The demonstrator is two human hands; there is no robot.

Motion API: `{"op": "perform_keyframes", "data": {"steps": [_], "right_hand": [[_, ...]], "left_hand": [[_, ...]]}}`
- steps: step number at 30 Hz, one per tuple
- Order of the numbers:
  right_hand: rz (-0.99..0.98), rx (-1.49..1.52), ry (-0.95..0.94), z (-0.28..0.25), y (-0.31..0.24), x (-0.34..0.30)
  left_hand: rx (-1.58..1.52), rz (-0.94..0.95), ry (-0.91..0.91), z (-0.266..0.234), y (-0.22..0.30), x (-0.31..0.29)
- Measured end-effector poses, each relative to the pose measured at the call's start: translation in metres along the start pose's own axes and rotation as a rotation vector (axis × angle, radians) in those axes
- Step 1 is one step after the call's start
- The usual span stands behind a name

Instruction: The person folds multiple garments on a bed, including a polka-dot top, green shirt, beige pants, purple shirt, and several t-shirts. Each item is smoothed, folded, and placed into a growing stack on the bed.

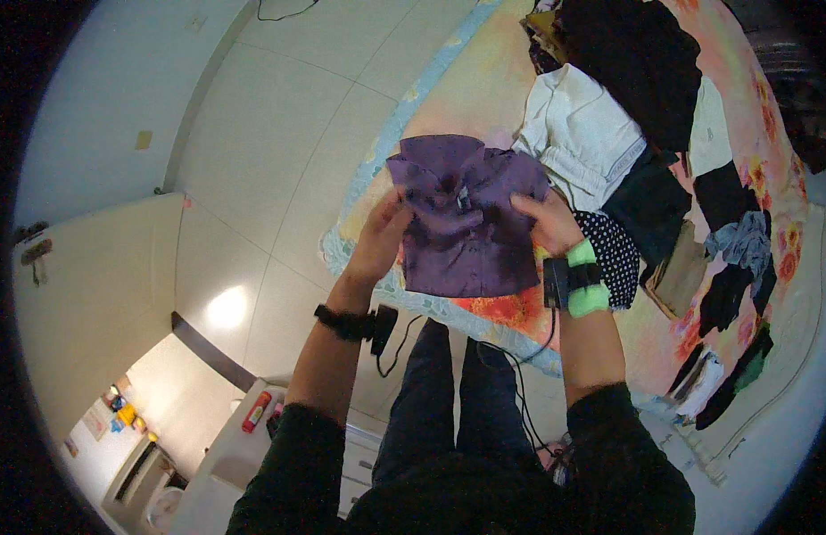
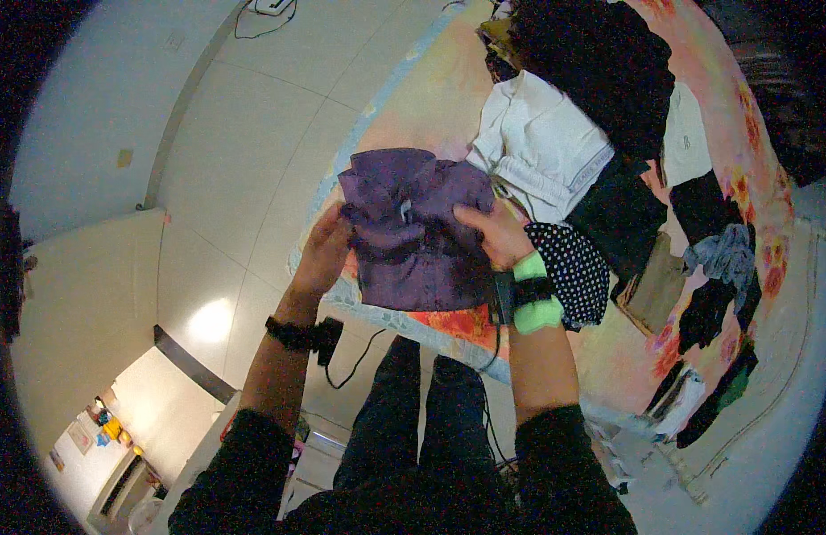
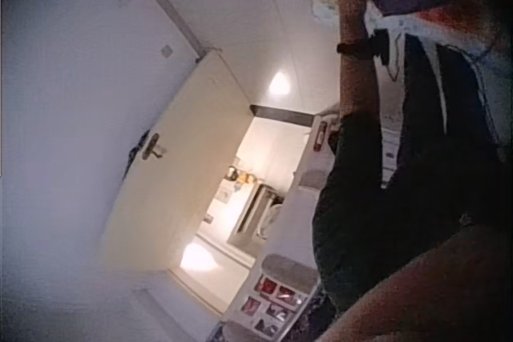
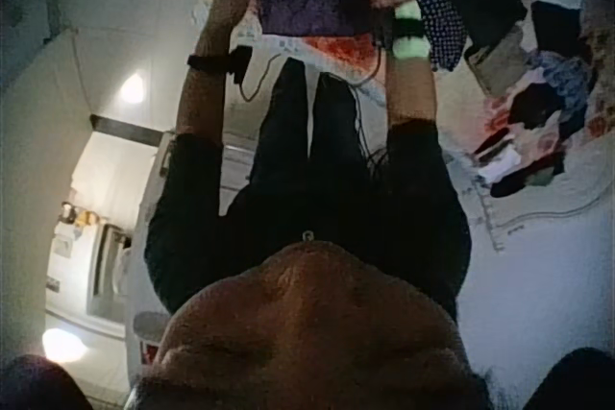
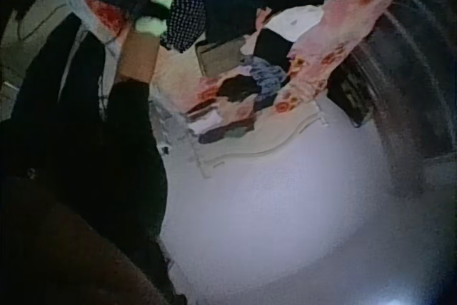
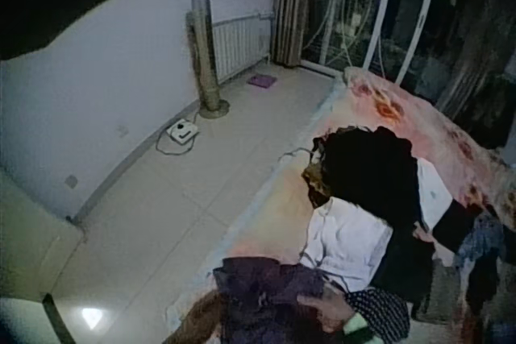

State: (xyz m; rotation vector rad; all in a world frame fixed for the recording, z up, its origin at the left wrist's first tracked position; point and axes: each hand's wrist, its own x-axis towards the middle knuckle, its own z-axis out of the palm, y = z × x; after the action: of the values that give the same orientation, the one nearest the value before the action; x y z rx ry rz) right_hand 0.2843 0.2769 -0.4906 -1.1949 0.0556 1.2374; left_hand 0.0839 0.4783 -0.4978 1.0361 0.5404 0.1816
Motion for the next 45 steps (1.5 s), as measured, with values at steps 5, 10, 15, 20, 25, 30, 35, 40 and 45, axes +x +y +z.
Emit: {"op": "perform_keyframes", "data": {"steps": [5, 10, 15, 20, 25, 30, 35, 40, 45], "right_hand": [[0.050, -0.207, -0.032, -0.024, 0.027, -0.085], [0.100, -0.283, -0.170, -0.034, 0.048, -0.128], [0.088, -0.345, -0.182, -0.029, 0.048, -0.128], [0.096, -0.398, -0.271, -0.024, 0.034, -0.104], [-0.254, -0.621, -0.037, -0.018, 0.028, -0.021], [-0.341, -1.020, 0.201, -0.035, 0.040, 0.041], [-0.071, -0.687, -0.014, -0.035, 0.041, 0.043], [-0.002, -0.461, -0.054, -0.032, 0.034, 0.034], [0.125, -0.219, -0.040, -0.031, 0.038, 0.006]], "left_hand": [[0.089, -0.045, -0.296, -0.010, 0.015, -0.068], [0.068, -0.137, -0.312, 0.004, 0.010, -0.106], [0.050, -0.203, -0.283, 0.011, 0.011, -0.101], [0.164, -0.068, -0.163, 0.010, 0.012, -0.086], [-0.034, -0.157, -0.042, -0.013, 0.000, -0.031], [0.024, -0.235, 0.092, -0.032, -0.015, 0.010], [0.245, -0.286, -0.001, -0.032, -0.018, 0.020], [0.383, -0.372, 0.008, -0.025, -0.017, 0.031], [0.148, -0.359, 0.001, -0.012, -0.018, 0.013]]}}
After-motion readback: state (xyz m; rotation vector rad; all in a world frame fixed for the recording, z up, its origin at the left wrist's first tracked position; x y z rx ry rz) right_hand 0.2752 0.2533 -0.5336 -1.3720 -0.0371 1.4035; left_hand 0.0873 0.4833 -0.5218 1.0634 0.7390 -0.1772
